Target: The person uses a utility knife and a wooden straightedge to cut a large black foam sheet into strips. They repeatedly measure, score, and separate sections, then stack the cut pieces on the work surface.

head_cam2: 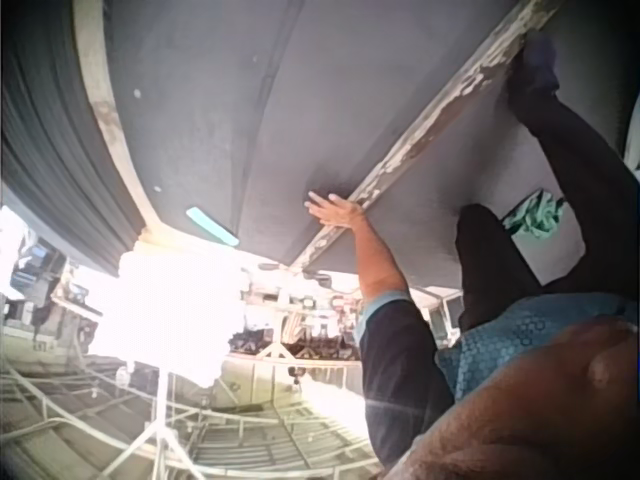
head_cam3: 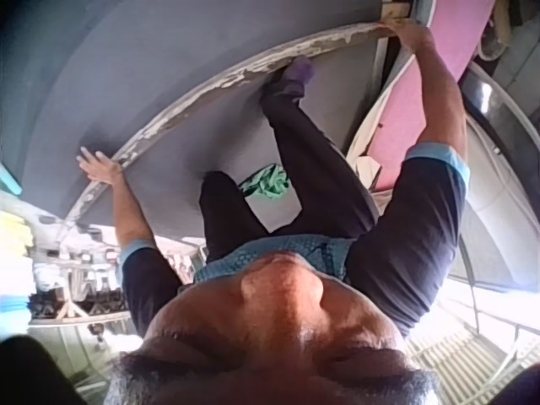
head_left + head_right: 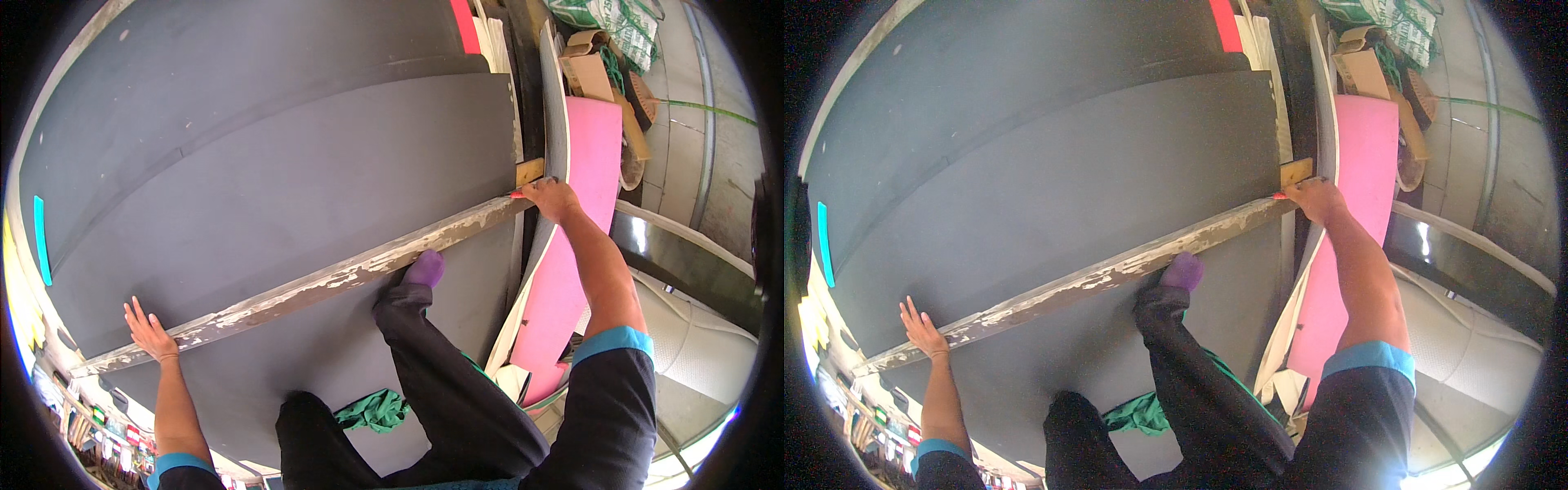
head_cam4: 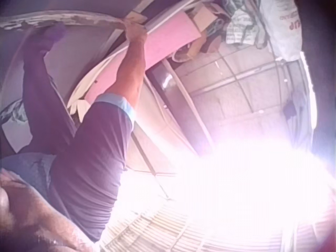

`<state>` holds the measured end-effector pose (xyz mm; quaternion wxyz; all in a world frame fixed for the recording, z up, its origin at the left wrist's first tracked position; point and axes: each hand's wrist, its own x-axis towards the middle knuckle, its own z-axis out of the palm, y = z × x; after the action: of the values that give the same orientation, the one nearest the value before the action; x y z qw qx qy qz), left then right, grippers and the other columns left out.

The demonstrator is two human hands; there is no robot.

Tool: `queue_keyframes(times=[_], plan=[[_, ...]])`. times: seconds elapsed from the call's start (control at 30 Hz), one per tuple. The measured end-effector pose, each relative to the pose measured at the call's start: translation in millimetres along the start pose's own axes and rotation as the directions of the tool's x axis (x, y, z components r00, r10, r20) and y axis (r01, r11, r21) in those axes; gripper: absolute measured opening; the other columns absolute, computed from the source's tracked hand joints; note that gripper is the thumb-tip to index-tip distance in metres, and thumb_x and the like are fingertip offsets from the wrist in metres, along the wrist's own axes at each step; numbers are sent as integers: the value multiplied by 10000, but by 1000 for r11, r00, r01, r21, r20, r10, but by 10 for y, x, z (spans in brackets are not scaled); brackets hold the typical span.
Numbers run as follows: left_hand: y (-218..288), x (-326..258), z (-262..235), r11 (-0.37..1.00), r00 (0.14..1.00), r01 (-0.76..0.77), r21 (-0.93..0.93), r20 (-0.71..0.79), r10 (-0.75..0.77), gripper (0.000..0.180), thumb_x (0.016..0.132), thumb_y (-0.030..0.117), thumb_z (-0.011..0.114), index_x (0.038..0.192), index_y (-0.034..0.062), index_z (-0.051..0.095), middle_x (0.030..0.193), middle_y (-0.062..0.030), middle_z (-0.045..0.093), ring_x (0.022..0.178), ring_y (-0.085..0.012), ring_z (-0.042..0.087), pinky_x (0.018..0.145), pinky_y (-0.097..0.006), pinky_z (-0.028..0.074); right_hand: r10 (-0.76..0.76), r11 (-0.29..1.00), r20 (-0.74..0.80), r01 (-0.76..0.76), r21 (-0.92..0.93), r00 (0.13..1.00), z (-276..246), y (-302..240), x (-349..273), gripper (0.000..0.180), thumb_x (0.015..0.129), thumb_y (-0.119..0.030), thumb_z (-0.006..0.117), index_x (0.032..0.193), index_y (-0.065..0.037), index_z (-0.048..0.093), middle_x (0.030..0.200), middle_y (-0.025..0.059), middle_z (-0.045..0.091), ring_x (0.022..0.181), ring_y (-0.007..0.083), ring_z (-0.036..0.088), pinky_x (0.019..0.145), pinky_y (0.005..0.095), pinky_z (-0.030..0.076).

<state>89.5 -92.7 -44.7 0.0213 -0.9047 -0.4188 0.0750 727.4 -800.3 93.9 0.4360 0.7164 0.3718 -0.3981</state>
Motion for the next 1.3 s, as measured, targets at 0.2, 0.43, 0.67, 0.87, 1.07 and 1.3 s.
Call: queue_keyframes(times=[0.2, 0.43, 0.67, 0.87, 1.07, 1.3], plan=[[33, 13, -37, 1000, 1000, -7, -19, 4, 7, 583, 1108, 449, 321, 1666, 287, 360, 1754, -25, 270, 1599, -355, 258, 1227, -640, 201, 50, 998, 12, -51, 23, 999, 148, 183, -20, 352, 978, -117, 585, 1318, -184, 522, 1196, 126, 710, 1118, 328, 713, 873, 471, 599], [101, -34, -119, 999, 1000, 5, -52, 9, -4, 584, 1103, 440, 340, 1666, 283, 360, 1755, -44, 263, 1602, -352, 249, 1238, -633, 193, 145, 988, -10, -144, 53, 989, 177, 174, -2, 286, 996, -129, 561, 1275, -194, 560, 1169, 119, 724, 1076, 338, 727, 844, 474, 600], [225, -49, -179, 999, 998, 42, 18, 41, -43, 601, 1090, 445, 399, 1668, 288, 350, 1750, -68, 269, 1597, -364, 248, 1224, -642, 234, 379, 916, -93, -387, -102, 921, 316, 539, -505, 201, 1041, -215, 548, 1225, -164, 611, 968, 87, 749, 899, 318, 760, 776, 471, 596], [374, 4, -242, 994, 996, 45, 98, 74, -53, 655, 1043, 499, 500, 1653, 311, 354, 1731, -76, 288, 1575, -344, 256, 1166, -586, 293, 440, 895, -406, -353, 273, 801, -402, -513, -616, 300, 1026, -182, 578, 1319, -120, 568, 1042, 160, 705, 995, 382, 706, 830, 519, 572], [435, 45, -429, 990, 985, 108, -87, 146, -94, 677, 1036, 569, 506, 1641, 299, 369, 1726, -138, 262, 1585, -414, 205, 1227, -643, 206, 529, 736, -633, 65, 674, 565, -1784, -2671, -313, 100, 985, -131, 645, 1038, -80, 577, 985, 160, 646, 1001, 420, 640, 826, 552, 516], [417, 24, -380, 971, 977, 140, -194, 188, -104, 683, 1036, 558, 478, 1659, 318, 334, 1752, -140, 192, 1607, -428, 133, 1253, -653, 177, 384, 700, -691, 295, 651, 613, -2758, -5128, -74, 224, 859, -155, 729, 1040, -128, 599, 998, 80, 654, 978, 338, 634, 775, 511, 514]])
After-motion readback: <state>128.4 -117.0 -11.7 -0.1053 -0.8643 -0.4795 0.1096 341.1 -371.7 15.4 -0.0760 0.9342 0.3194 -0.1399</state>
